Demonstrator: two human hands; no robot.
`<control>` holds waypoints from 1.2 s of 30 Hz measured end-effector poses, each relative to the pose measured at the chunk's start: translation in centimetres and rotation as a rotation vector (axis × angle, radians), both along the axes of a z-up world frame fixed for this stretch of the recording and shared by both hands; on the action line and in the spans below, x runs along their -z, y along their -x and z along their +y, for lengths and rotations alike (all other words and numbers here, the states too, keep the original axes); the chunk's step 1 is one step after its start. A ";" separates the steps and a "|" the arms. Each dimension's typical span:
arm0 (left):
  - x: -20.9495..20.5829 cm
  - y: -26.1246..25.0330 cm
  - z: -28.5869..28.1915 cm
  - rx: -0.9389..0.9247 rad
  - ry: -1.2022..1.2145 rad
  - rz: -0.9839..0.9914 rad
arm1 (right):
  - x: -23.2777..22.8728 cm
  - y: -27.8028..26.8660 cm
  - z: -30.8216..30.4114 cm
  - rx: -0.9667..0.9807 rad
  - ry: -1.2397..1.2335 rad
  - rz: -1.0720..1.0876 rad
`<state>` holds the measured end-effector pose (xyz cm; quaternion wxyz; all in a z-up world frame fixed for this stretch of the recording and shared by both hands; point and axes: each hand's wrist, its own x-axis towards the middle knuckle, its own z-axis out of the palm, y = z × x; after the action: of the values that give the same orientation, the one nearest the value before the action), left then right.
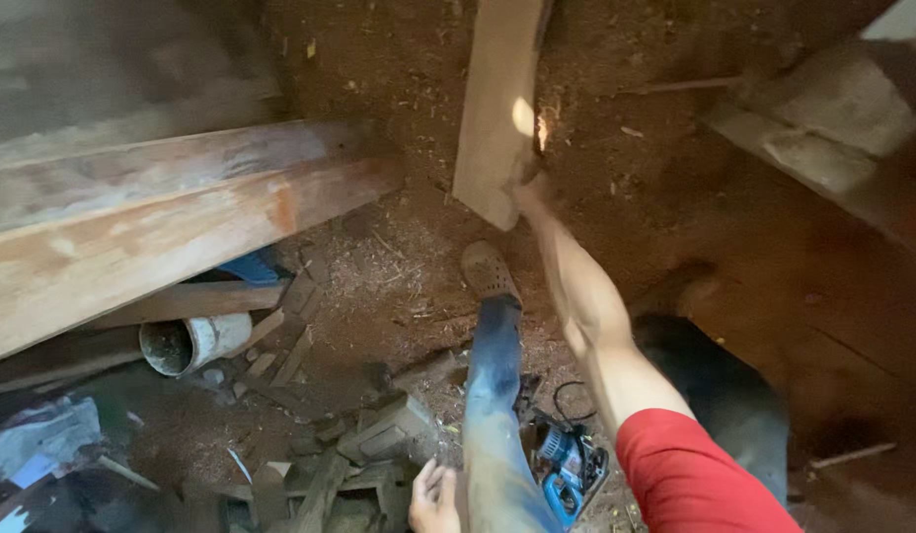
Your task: The person uses a circular saw to cut a long wooden plank into smaller pieces. They repeatedly position the saw, cut through the wood, and then move the cut pieces aside.
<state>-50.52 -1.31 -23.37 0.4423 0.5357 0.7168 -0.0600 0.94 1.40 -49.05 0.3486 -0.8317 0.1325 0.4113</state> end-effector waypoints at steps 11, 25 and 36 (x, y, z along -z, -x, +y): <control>-8.7 -17.6 3.3 0.113 -0.327 -0.627 | -33.0 4.2 -5.4 -0.026 -0.511 0.306; -32.4 -33.2 -3.4 0.660 -0.392 -1.368 | -54.0 13.0 -26.7 0.822 -1.099 0.997; -27.2 -49.7 -13.2 0.941 -0.582 -1.455 | -47.1 3.6 -39.3 0.750 -1.431 0.711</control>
<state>-0.83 -14.52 3.79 0.5622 0.7688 -0.0445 0.3015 -2.68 -37.94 -1.93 0.8361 -0.1387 0.2079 0.4884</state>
